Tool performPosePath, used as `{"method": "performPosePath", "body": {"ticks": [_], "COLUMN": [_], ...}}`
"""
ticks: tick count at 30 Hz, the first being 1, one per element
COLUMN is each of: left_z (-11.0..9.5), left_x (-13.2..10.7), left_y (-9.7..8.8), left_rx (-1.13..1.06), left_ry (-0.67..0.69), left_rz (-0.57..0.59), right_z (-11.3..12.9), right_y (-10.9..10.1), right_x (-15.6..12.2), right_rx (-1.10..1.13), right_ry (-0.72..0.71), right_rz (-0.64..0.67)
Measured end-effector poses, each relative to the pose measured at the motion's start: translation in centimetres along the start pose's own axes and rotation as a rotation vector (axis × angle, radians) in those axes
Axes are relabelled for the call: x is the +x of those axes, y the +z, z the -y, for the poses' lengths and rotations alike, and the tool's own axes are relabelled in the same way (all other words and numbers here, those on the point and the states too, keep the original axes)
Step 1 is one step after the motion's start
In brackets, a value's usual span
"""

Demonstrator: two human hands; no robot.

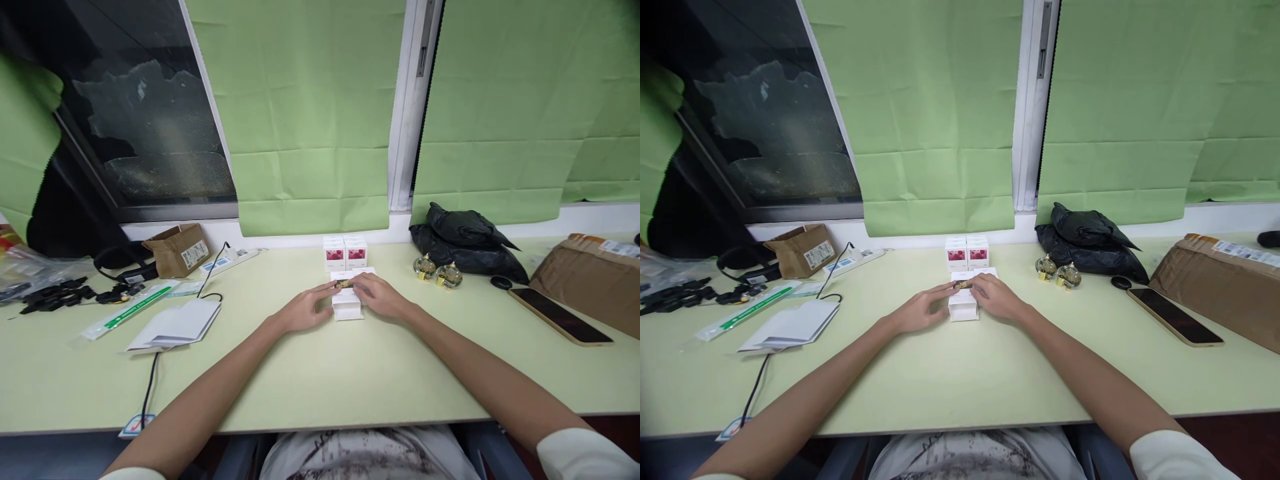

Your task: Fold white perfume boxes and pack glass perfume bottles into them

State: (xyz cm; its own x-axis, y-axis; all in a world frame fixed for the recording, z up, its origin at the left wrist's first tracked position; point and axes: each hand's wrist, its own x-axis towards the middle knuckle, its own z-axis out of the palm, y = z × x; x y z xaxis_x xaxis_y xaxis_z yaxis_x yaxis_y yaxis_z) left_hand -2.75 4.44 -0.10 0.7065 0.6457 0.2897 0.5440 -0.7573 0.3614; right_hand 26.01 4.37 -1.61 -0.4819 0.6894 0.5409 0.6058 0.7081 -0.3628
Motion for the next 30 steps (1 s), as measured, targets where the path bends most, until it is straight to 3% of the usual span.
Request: {"method": "performPosePath", "body": {"ticks": [12, 22, 30], "left_z": [0.4, 0.7, 0.7], "left_x": [0.2, 0.3, 0.4], "left_y": [0.0, 0.5, 0.8], "left_rx": [0.003, 0.029, 0.046], "left_ry": [-0.021, -0.032, -0.003], "left_rz": [-0.078, -0.083, -0.102], "right_z": [0.8, 0.7, 0.6], "right_y": [-0.4, -0.8, 0.1], "right_x": [-0.1, 0.1, 0.0], "right_rx": [-0.043, -0.088, -0.193], "right_ry": [-0.082, -0.082, -0.101], "right_rz": [0.025, 0.144, 0.103]}}
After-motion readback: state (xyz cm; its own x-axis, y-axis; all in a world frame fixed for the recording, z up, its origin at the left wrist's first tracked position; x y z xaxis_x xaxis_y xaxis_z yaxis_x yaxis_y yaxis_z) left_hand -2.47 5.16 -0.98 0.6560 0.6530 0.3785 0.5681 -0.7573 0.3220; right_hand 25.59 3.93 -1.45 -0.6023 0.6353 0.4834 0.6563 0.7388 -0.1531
